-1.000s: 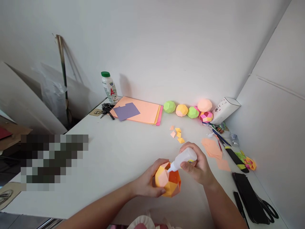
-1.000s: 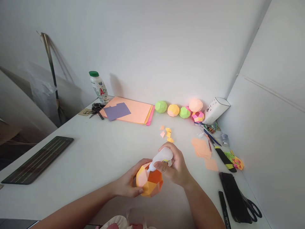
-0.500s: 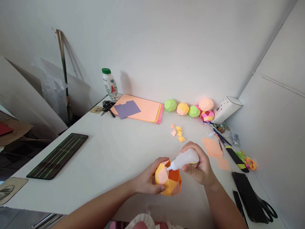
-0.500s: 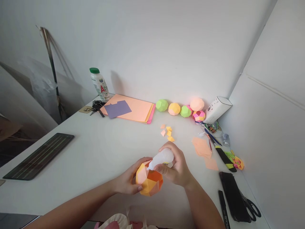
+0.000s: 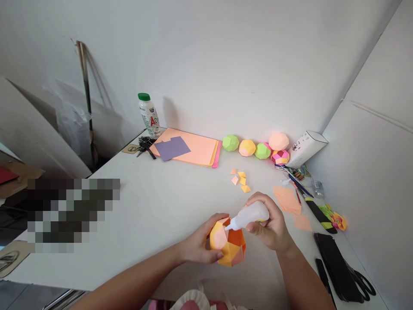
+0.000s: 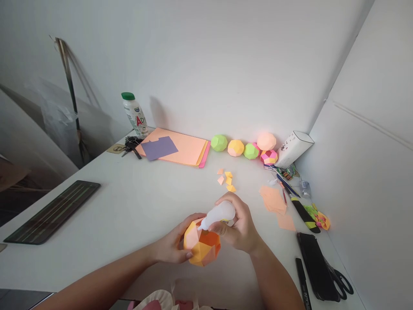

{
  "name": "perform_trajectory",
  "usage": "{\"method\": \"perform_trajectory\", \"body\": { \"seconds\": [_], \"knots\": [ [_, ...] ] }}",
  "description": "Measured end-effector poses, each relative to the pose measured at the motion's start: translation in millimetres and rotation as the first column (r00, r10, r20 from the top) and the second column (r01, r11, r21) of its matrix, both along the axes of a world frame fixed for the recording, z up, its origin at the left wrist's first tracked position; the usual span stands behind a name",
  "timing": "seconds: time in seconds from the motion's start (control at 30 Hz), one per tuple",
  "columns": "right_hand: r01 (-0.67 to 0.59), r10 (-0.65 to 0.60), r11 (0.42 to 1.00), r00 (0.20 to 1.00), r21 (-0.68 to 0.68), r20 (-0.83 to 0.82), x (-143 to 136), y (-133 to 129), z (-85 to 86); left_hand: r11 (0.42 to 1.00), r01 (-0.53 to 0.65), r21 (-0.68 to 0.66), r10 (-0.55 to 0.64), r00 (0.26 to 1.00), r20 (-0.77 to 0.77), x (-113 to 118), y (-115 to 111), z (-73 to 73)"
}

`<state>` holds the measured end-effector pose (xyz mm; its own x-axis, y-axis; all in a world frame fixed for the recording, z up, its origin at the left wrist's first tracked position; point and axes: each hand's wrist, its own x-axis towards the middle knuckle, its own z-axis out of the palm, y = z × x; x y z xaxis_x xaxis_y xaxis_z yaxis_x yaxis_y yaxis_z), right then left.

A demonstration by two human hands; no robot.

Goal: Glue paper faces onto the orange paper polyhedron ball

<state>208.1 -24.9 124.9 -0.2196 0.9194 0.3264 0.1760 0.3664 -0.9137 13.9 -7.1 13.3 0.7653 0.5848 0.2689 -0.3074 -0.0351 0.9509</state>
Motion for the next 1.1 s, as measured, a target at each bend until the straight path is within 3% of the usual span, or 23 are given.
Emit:
{"method": "perform_trajectory", "body": {
  "seconds": [0.3, 0.57, 1.1],
  "knots": [
    [-0.020, 0.019, 0.999, 1.000, -0.028, -0.011, -0.2, -0.6, 2.3, 1.000, -0.003, -0.002, 0.003, 1.000, 0.020, 0.4, 0.4, -5.0],
    [0.003, -0.003, 1.000, 1.000, -0.024, -0.006, 0.5, 0.0, 0.2, 1.000, -0.006, -0.019, 0.006, 1.000, 0.010, 0.7, -0.6, 1.8],
    [0.022, -0.022, 0.999, 1.000, -0.032, -0.001, 0.2, 0.2, 1.0, 1.000, -0.024, -0.009, 0.024, 0.999, 0.023, 0.8, 0.2, 1.4]
  ]
}}
